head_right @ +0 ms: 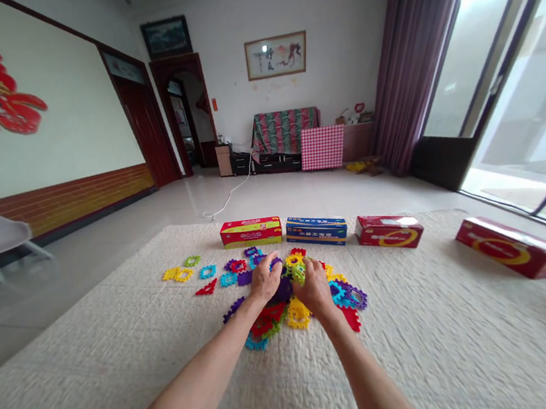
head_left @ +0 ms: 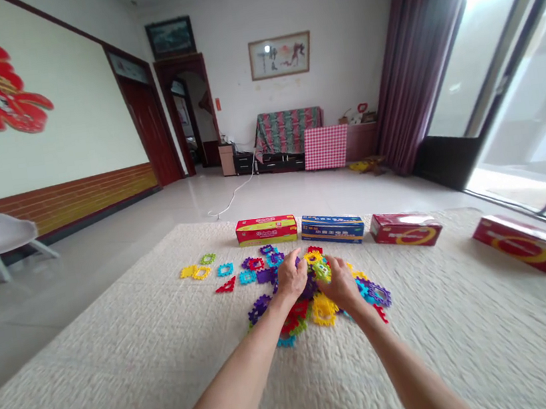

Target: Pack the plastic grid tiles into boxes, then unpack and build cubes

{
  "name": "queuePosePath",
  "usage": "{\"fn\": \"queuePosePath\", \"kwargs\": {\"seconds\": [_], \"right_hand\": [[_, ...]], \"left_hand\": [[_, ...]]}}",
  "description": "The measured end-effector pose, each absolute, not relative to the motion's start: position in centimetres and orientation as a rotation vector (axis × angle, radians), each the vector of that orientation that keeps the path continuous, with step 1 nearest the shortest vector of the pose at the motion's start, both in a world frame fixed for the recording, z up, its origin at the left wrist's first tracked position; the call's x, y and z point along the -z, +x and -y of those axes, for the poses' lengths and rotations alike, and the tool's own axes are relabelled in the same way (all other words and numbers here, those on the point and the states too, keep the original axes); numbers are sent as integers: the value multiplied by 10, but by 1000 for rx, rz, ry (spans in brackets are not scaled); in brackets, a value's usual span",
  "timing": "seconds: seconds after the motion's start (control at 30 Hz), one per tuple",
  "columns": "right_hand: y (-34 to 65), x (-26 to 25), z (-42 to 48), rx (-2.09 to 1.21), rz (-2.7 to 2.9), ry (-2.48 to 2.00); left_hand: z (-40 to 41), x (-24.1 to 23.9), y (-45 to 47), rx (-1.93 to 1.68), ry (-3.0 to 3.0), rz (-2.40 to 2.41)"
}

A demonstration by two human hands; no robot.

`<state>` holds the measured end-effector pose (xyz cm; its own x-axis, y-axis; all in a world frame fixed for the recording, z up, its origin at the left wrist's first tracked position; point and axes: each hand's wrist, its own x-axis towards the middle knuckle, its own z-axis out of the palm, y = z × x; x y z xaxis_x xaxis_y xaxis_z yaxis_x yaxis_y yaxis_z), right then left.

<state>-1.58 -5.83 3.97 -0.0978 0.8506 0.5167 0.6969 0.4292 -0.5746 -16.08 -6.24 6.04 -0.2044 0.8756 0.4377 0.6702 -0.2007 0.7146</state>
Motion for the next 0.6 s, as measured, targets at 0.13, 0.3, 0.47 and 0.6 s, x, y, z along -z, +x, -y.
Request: {"fn": "queuePosePath", "kwargs": {"seconds": [0.13,0.3,0.47,0.6], "right_hand": [[-40,-47,87,-172,1937,-1050],[-101,-48,136,-359,2398,-700],[-135,-36,148,-400,2678,-981],[-139,-30,140,-397,2713,-1099]], "left_hand": [[70,-54,-201,-1345,1807,-1954],[83,-39,-283,-1239,1749,-2194],[93,-19,-325,-987,1887,-2215],[96,-8,-327,-817,1967,-2203]]}}
